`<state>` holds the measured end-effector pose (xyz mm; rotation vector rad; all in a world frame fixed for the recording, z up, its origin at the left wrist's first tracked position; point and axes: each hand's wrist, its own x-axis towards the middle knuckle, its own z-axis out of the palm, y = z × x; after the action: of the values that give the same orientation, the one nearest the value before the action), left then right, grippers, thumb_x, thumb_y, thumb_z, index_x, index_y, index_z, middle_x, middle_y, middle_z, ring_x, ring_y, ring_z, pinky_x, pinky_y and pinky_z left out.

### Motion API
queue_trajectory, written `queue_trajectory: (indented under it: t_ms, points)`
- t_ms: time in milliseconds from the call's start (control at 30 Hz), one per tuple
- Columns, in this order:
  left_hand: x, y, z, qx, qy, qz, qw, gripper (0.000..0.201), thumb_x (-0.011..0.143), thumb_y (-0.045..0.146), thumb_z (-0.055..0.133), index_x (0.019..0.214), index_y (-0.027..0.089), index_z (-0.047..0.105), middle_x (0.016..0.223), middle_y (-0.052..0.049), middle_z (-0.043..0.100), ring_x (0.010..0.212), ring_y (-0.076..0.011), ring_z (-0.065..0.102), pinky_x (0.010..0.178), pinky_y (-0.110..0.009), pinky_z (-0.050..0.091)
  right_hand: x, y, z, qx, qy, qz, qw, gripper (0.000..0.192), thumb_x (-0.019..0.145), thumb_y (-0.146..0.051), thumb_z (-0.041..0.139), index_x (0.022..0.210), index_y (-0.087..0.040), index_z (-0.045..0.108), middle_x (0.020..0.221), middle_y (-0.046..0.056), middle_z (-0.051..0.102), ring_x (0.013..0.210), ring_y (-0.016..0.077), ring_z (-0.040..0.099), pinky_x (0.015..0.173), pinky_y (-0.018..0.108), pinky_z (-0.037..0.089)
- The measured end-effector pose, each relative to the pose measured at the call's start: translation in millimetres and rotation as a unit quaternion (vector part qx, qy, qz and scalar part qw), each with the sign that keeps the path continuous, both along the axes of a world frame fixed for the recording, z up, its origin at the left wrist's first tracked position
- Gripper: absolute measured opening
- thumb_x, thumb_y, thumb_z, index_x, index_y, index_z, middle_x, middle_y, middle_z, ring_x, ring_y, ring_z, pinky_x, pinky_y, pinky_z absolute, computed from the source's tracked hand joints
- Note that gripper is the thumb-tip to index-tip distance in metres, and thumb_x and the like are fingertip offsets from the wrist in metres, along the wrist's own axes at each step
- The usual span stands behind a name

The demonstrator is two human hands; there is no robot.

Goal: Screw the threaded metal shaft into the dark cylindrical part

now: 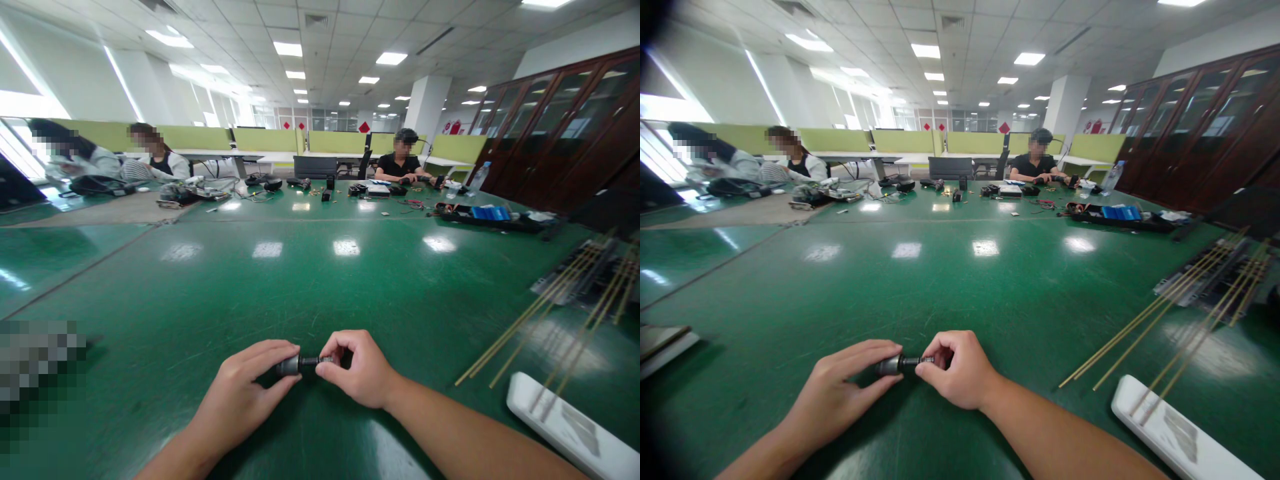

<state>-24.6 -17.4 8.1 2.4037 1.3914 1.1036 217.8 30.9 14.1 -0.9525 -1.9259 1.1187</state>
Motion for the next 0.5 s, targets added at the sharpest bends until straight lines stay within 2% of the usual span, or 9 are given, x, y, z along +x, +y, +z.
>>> queue_trajectory:
  t_ms: [500]
  points:
    - [-4.8,2.4,5.3,0.009,0.004,0.009,1.0,0.032,0.089,0.029,0.072,0.12,0.032,0.066,0.114,0.0,0.07,0.104,-0.0177,0.068,0.094,-0.03,0.059,1.1,1.9,2.7,-0.015,0.002,-0.014,1.0,0.011,0.078,-0.026,0.072,0.077,-0.016,0.07,0.064,-0.001,0.06,0.058,0.0122,0.052,0.057,0.024,0.04]
